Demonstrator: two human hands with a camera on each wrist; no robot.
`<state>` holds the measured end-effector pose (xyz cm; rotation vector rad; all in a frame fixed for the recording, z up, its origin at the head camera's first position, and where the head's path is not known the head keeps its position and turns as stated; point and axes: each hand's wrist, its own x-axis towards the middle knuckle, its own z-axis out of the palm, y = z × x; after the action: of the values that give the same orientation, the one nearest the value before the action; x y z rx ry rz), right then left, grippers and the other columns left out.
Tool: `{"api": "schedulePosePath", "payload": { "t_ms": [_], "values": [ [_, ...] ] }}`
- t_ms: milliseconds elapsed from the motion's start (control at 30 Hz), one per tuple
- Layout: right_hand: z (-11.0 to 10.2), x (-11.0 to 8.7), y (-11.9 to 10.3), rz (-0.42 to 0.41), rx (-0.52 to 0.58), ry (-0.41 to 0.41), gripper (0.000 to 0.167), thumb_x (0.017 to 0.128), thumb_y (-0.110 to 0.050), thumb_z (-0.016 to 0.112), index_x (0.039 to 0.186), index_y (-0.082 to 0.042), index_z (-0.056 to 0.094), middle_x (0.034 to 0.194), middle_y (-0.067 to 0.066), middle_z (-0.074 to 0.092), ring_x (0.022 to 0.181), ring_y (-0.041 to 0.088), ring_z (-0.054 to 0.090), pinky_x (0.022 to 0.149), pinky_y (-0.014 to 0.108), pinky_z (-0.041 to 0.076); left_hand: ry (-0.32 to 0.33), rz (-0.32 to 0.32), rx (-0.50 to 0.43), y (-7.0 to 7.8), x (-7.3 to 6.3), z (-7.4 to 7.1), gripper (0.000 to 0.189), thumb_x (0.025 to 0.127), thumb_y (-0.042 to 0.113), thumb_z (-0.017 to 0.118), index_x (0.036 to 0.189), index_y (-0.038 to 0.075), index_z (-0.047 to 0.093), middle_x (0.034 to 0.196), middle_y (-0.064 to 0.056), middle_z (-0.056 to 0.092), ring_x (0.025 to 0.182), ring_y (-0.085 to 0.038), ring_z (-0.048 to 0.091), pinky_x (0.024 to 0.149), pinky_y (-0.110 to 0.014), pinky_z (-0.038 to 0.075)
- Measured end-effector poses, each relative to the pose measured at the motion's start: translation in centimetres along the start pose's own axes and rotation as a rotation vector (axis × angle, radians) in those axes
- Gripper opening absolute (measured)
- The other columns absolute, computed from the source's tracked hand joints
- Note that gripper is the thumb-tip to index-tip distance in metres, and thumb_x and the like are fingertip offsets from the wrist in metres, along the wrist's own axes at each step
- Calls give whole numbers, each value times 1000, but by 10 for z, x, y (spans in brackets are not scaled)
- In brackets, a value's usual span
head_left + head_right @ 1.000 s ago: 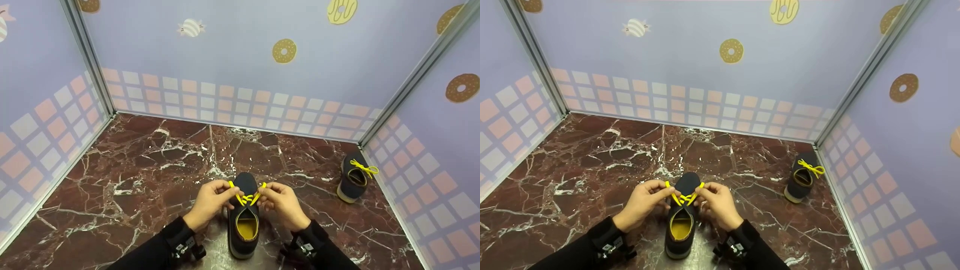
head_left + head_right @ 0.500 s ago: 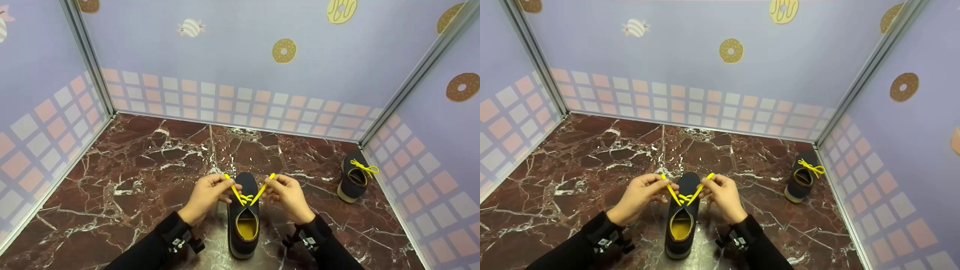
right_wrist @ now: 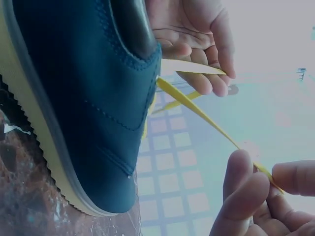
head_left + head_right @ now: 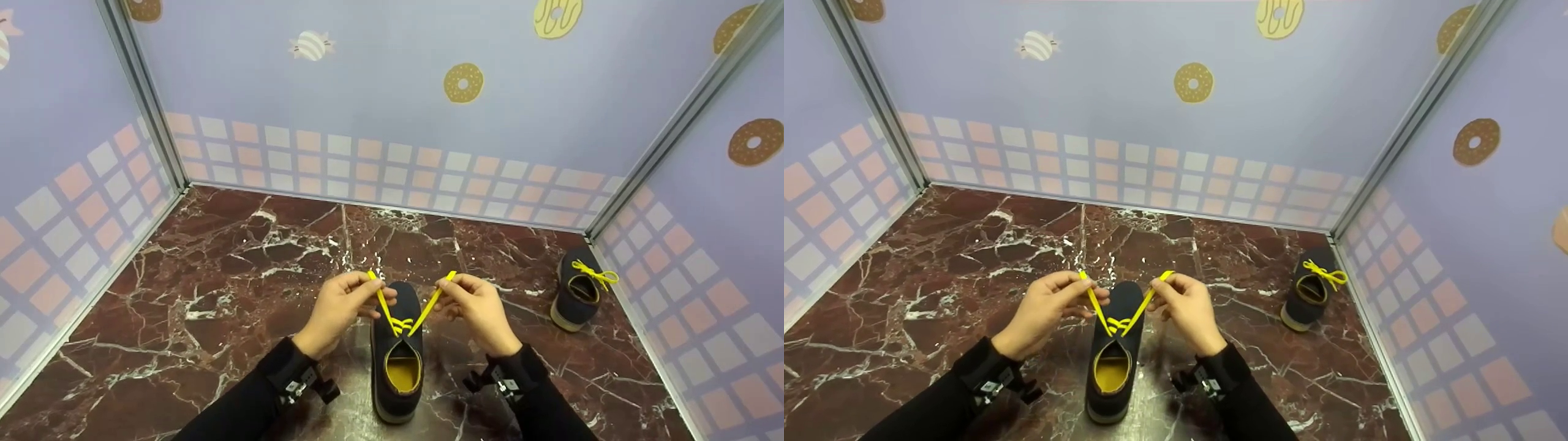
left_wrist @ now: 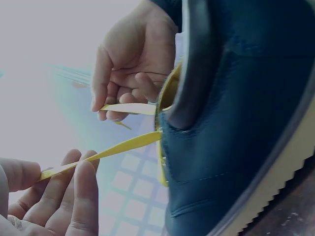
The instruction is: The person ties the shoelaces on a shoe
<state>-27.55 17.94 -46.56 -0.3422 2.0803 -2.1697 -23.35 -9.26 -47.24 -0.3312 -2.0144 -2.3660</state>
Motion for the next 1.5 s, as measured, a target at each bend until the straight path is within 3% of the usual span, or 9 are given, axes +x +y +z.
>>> {"api": "schedulePosePath", "payload": {
  "t_ms": [267, 433, 667, 767, 1033, 1167, 1233, 1367, 1500],
  "values": [
    [1, 4, -6, -47, 15, 6, 22, 109, -15, 73, 101, 6, 73, 93, 21, 78, 70, 21, 72, 55, 27, 54, 24, 31, 12, 8, 9, -3, 19, 112, 14, 68, 113, -3, 76, 110, -19, 83, 98, -35, 82, 82, -50, 68],
    [1, 8, -8, -97, -28, 13, 25, 110, -16, 73, 104, 8, 73, 92, 29, 74, 66, 19, 70, 53, 26, 53, 21, 74, 44, 14, 15, -3, 20, 112, 16, 70, 117, 0, 80, 104, -19, 83, 93, -33, 83, 78, -45, 69],
    [3, 15, -12, -121, -58, 30, 20, 110, -14, 72, 101, 4, 75, 86, 17, 76, 61, 16, 65, 49, 23, 49, 34, 42, 48, 15, 25, 0, 20, 108, 20, 76, 111, 2, 82, 93, -17, 81, 76, -27, 78, 65, -34, 66],
    [2, 18, -15, -130, -74, 41, 19, 110, -13, 72, 99, 3, 76, 84, 18, 75, 59, 15, 62, 48, 23, 47, 28, 38, 59, 15, 28, 3, 17, 107, 17, 77, 109, 1, 82, 88, -15, 79, 70, -21, 72, 60, -29, 63],
    [-1, 22, -22, -168, -154, 23, 22, 109, -14, 74, 100, 6, 76, 83, 28, 72, 60, 15, 61, 50, 24, 45, -43, 54, 237, 14, 33, 8, 17, 104, 18, 80, 102, 2, 84, 76, -4, 73, 60, -9, 60, 55, -21, 53],
    [-2, 22, -23, -187, -198, 8, 20, 109, -16, 75, 99, 1, 79, 82, 27, 71, 61, 18, 60, 51, 27, 46, -95, 105, 397, 12, 32, 11, 17, 105, 18, 79, 102, 2, 85, 75, 1, 70, 64, -9, 59, 61, -22, 50],
    [-3, 22, -23, -194, -210, 3, 18, 109, -16, 75, 99, -1, 80, 80, 23, 71, 61, 19, 60, 51, 27, 47, -115, 128, 460, 10, 31, 12, 17, 106, 17, 76, 104, 3, 85, 78, -3, 71, 68, -9, 59, 66, -24, 49],
    [-3, 23, -25, -211, -222, -21, 17, 108, -16, 76, 99, -2, 80, 78, 15, 69, 62, 22, 59, 52, 26, 48, -132, 137, 489, 6, 32, 14, 16, 107, 15, 74, 107, 4, 85, 84, -7, 72, 73, -11, 60, 71, -28, 50],
    [-3, 23, -26, -218, -213, -49, 19, 107, -17, 77, 102, 1, 79, 80, 15, 68, 64, 20, 59, 54, 28, 48, -133, 127, 492, 3, 33, 17, 18, 106, 17, 75, 108, 2, 84, 92, 1, 75, 82, -13, 65, 79, -32, 54]
  ]
}}
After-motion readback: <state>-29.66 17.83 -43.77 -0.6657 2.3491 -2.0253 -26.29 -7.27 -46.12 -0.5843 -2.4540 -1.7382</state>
